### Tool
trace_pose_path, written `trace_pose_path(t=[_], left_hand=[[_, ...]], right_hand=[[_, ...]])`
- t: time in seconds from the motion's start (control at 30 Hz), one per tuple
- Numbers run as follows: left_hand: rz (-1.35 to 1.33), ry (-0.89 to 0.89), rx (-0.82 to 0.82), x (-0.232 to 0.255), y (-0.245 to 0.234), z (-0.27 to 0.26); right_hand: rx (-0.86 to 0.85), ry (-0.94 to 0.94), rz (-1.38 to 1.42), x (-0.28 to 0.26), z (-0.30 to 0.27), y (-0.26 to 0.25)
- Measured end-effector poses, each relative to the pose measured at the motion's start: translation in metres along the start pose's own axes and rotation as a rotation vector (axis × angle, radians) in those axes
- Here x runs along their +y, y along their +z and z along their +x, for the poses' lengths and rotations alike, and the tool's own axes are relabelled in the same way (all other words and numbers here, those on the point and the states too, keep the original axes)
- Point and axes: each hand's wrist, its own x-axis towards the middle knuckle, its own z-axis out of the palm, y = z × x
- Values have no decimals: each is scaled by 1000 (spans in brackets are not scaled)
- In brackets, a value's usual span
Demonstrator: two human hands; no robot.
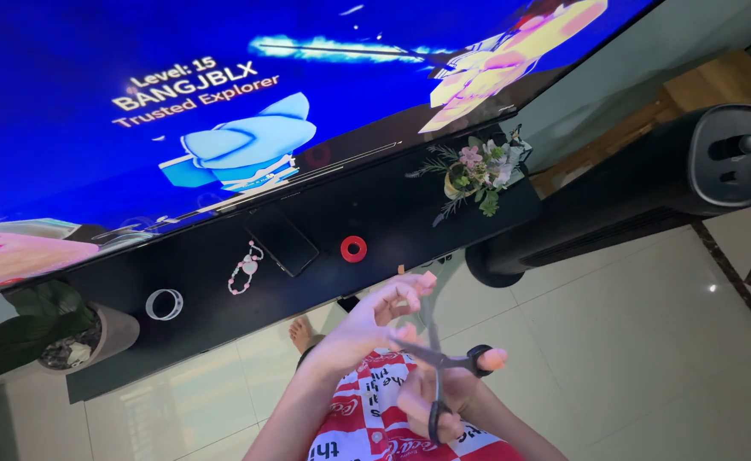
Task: The recorder removes a pillowcase from a pillow and then cuts a piece of red adhesive tape using a pair of scissors.
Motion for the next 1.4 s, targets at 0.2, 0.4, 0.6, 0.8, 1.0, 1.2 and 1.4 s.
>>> trace_pose_path(t=[0.2,0.4,0.6,0.8,1.0,1.2,1.4], left_hand=[[-31,-99,-268,18,2,-1],[-248,-18,-74,-4,-17,3],[302,154,351,39,-30,-22],[711,261,373,79,-23,-42],[660,151,115,102,-13,-48],[901,75,132,87,-10,-49],[983,235,230,71,-12,-48]], right_hand=[[-114,444,187,0,14,-5],[52,30,-108,-15,72,58],[554,97,-853,-42,56,84],[530,176,-1833,-56,73,109],[470,296,-1992,-54,81,127],[375,203,-2002,-55,82,118],[549,352,-1874,-55,88,118]])
